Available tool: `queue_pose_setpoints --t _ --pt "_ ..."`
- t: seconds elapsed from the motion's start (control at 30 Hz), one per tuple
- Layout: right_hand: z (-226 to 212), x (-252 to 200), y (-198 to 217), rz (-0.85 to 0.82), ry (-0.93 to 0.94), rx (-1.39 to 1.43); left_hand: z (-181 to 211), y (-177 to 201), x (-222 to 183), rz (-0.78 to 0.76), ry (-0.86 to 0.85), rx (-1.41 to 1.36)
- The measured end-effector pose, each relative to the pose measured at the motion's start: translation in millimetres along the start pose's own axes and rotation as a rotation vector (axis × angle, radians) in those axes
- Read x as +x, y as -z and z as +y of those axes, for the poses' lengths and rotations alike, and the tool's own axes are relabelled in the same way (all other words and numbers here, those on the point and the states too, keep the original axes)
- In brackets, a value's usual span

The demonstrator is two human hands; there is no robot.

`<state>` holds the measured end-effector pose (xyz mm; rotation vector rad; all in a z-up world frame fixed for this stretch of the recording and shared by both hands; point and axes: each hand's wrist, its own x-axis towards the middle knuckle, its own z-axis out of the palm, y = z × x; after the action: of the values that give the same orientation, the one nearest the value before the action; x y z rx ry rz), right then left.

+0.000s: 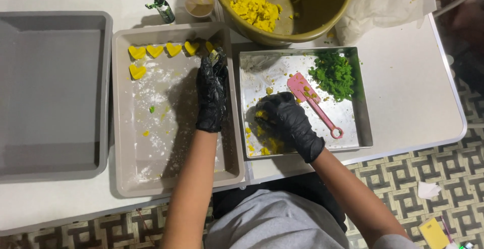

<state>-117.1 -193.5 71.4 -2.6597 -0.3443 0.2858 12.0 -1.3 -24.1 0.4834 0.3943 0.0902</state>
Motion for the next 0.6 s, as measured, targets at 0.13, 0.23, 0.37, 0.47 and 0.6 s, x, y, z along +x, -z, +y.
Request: queue_pose_setpoints --t 0.13,0.23,0.37,0.47,0.6 --pt "48.9 18.5 -45.3 0.295 0.273 -0.020 -1.4 -4.9 -3.9 0.024 -0.017 0.035" --pt "69.8 31.4 -65.8 0.394 0.316 -0.059 2.3 -10.9 -12.6 0.033 -0.028 0.067" --pt "84.6 39.9 -79.0 0.492 0.396 -0.006 0.8 -7.1 -8.1 0.025 -0.029 0.022" --pt "73.4 35.0 -67.4 0.493 0.373 -0.017 1.1 -4.8 -6.1 -0.016 -0.026 0.046" --pt "40.8 7.7 -7.3 0.462 0.539 0.113 6.5 -12.2 -15.5 -0.006 -0.013 0.064"
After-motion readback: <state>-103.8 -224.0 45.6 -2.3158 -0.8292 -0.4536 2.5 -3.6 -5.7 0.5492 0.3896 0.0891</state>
